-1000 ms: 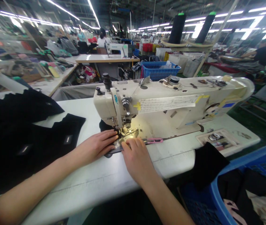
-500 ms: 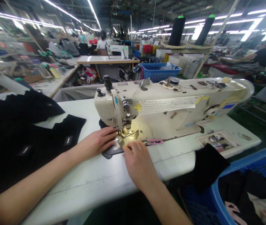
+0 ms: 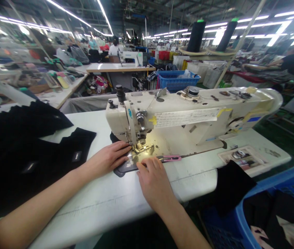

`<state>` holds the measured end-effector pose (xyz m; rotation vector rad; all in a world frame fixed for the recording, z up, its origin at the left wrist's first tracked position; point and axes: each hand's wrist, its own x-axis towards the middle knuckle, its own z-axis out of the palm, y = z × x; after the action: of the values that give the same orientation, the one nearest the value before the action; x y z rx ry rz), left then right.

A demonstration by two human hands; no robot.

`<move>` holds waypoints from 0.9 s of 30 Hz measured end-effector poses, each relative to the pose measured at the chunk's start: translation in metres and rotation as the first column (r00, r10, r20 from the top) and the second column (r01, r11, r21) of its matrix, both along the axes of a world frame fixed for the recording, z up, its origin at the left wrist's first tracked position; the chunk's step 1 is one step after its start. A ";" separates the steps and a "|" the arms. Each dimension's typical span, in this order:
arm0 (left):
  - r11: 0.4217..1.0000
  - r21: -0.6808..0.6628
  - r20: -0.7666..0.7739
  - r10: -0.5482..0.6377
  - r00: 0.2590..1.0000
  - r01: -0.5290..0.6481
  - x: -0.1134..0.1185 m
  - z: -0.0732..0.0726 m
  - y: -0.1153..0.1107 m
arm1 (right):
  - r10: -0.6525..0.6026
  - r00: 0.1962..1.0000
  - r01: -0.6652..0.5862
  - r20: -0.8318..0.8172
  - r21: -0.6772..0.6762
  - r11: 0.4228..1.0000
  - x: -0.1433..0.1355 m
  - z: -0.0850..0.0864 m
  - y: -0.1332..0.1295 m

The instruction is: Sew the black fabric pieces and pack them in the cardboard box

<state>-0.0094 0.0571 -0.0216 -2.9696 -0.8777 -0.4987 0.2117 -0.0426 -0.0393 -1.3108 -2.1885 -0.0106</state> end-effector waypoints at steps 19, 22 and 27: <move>0.986 -0.069 -0.005 0.154 0.988 -0.154 -0.014 -0.006 -0.029 | 0.081 0.993 -0.073 -0.089 0.083 0.994 0.004 0.003 -0.007; 0.987 -0.077 -0.039 0.138 0.990 -0.141 -0.026 -0.002 -0.054 | 0.039 0.996 -0.025 -0.082 0.162 0.986 0.018 0.008 -0.017; 0.987 -0.072 -0.043 0.142 0.989 -0.145 -0.037 -0.001 -0.076 | -0.530 0.847 0.502 0.032 0.278 0.819 0.105 0.016 -0.051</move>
<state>-0.0466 -0.0188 -0.0222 -2.9406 -1.1203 -0.4122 0.3163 -0.0939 -0.0234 -1.7352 -1.7646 -0.5750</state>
